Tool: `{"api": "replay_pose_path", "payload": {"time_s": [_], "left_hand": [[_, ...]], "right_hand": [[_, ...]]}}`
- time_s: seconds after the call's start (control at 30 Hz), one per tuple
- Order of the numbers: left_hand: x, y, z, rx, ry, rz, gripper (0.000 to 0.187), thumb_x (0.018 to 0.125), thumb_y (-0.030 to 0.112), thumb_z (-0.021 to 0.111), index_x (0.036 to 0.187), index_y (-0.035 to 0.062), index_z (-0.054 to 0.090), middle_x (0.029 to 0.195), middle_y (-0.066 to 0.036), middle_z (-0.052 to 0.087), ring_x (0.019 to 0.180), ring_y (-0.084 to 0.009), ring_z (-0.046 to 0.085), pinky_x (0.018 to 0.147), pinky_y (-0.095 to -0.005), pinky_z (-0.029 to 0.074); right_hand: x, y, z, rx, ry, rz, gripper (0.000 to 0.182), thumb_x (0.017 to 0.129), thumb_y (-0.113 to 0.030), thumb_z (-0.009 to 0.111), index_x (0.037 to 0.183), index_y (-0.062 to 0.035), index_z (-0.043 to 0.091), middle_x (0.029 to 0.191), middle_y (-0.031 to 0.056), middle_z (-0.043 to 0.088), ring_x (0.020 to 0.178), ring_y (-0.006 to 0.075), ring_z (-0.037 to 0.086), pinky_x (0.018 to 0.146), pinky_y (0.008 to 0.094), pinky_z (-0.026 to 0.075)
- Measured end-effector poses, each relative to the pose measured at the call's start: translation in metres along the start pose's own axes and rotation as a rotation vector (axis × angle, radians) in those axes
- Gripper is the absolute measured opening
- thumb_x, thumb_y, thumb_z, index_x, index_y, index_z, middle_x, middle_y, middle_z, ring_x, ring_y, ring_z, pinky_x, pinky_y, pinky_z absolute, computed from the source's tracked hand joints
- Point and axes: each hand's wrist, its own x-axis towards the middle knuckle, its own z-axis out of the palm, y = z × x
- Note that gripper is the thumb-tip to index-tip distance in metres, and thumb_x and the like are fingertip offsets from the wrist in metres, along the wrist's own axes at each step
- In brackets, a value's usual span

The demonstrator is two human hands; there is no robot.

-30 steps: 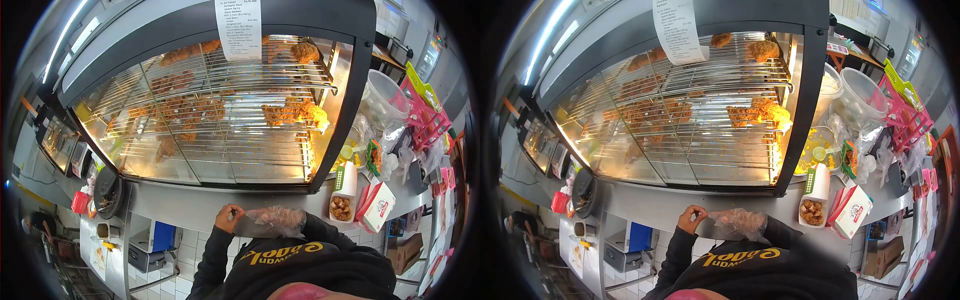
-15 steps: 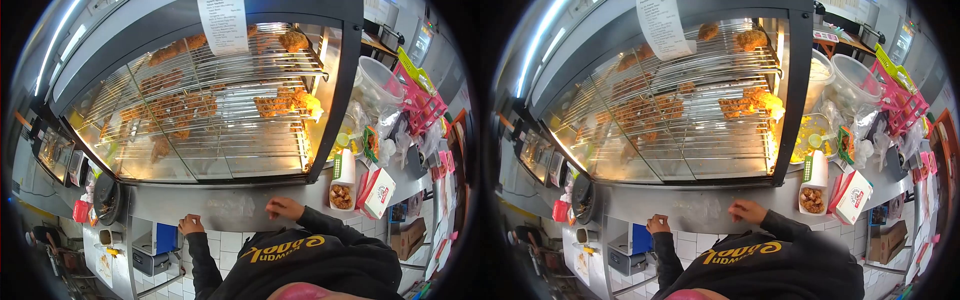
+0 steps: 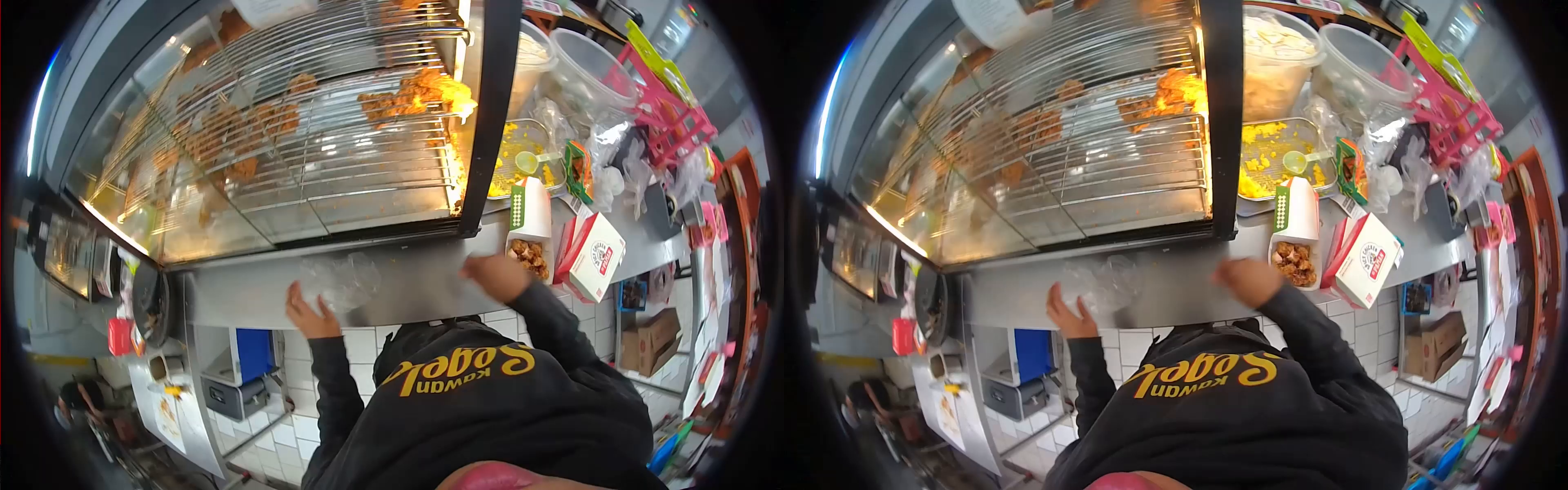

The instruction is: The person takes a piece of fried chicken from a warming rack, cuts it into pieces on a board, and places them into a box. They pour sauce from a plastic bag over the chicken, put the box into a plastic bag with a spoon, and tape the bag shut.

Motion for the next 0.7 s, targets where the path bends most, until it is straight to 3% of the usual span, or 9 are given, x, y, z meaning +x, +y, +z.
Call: {"api": "replay_pose_path", "payload": {"time_s": [0.07,0.13,0.23,0.3,0.4,0.43,0.57,0.67,0.7], "left_hand": [[-0.013,0.041,0.017,-0.359,-0.132,-0.019,0.027,0.082,0.014,0.054,0.107,0.0020,0.054,0.103,-0.018,0.057,0.099,-0.0339,0.051,0.089,-0.0408,0.038],[-0.025,0.093,0.039,-0.566,-0.425,0.243,0.020,0.084,0.008,0.051,0.103,0.0025,0.055,0.101,-0.015,0.057,0.099,-0.0322,0.051,0.089,-0.0401,0.039],[-0.058,0.170,0.088,-0.794,-0.656,0.239,0.042,0.087,0.027,0.054,0.118,0.0002,0.045,0.115,-0.020,0.049,0.105,-0.0361,0.048,0.092,-0.0400,0.037],[-0.061,0.206,0.109,-0.769,-0.982,0.011,0.055,0.088,0.031,0.053,0.127,-0.0020,0.033,0.118,-0.024,0.046,0.107,-0.0374,0.047,0.092,-0.0403,0.038],[-0.099,0.230,0.176,-0.774,-0.762,0.041,0.059,0.089,0.030,0.051,0.132,-0.0014,0.026,0.114,-0.026,0.047,0.101,-0.0404,0.050,0.087,-0.0425,0.042],[-0.094,0.236,0.177,-0.741,-0.925,0.004,0.056,0.089,0.028,0.050,0.131,-0.0003,0.027,0.113,-0.025,0.048,0.097,-0.0409,0.052,0.084,-0.0436,0.043],[-0.090,0.235,0.179,-0.672,-1.155,0.024,0.056,0.084,0.020,0.055,0.130,0.0016,0.029,0.111,-0.025,0.047,0.094,-0.0436,0.054,0.079,-0.0478,0.046],[-0.086,0.226,0.173,-0.735,-1.123,-0.007,0.056,0.079,0.015,0.057,0.127,0.0014,0.031,0.113,-0.026,0.045,0.095,-0.0436,0.053,0.080,-0.0465,0.046],[-0.093,0.224,0.173,-0.753,-0.938,0.015,0.046,0.079,0.009,0.053,0.121,0.0032,0.036,0.099,-0.023,0.046,0.080,-0.0422,0.054,0.071,-0.0472,0.046]], "right_hand": [[-0.015,0.027,-0.028,-0.033,0.386,0.247,0.016,0.083,-0.014,0.051,0.097,-0.0068,0.054,0.079,0.0163,0.060,0.076,0.0357,0.059,0.069,0.0416,0.047],[-0.022,0.043,-0.045,-0.046,0.645,0.107,0.032,0.076,0.001,0.055,0.107,-0.0042,0.046,0.105,0.0198,0.052,0.097,0.0370,0.052,0.080,0.0415,0.043],[-0.016,0.081,-0.033,-0.195,0.638,0.157,0.060,0.078,0.000,0.054,0.132,0.0002,0.028,0.130,0.0272,0.035,0.120,0.0440,0.035,0.099,0.0419,0.033],[-0.012,0.112,-0.017,-0.189,0.588,0.197,0.066,0.078,0.000,0.054,0.136,-0.0009,0.021,0.134,0.0284,0.029,0.124,0.0449,0.028,0.102,0.0425,0.030],[-0.010,0.142,-0.002,-0.162,0.525,0.274,0.076,0.078,-0.001,0.054,0.140,-0.0020,0.011,0.139,0.0296,0.022,0.129,0.0460,0.019,0.105,0.0435,0.025],[-0.007,0.147,-0.001,-0.129,0.494,0.302,0.078,0.077,-0.001,0.054,0.141,-0.0019,0.007,0.139,0.0296,0.021,0.130,0.0463,0.017,0.106,0.0439,0.023],[-0.003,0.159,-0.009,-0.037,0.469,0.350,0.079,0.079,-0.005,0.057,0.140,-0.0005,0.008,0.140,0.0283,0.021,0.131,0.0404,0.020,0.106,0.0397,0.024],[0.000,0.161,-0.018,-0.207,0.472,0.423,0.077,0.082,-0.023,0.059,0.139,-0.0009,0.012,0.128,0.0294,0.038,0.116,0.0390,0.043,0.094,0.0414,0.038],[0.001,0.154,-0.023,-0.210,0.426,0.525,0.077,0.083,-0.030,0.059,0.139,-0.0013,0.014,0.121,0.0293,0.047,0.108,0.0396,0.051,0.088,0.0430,0.042]]}}
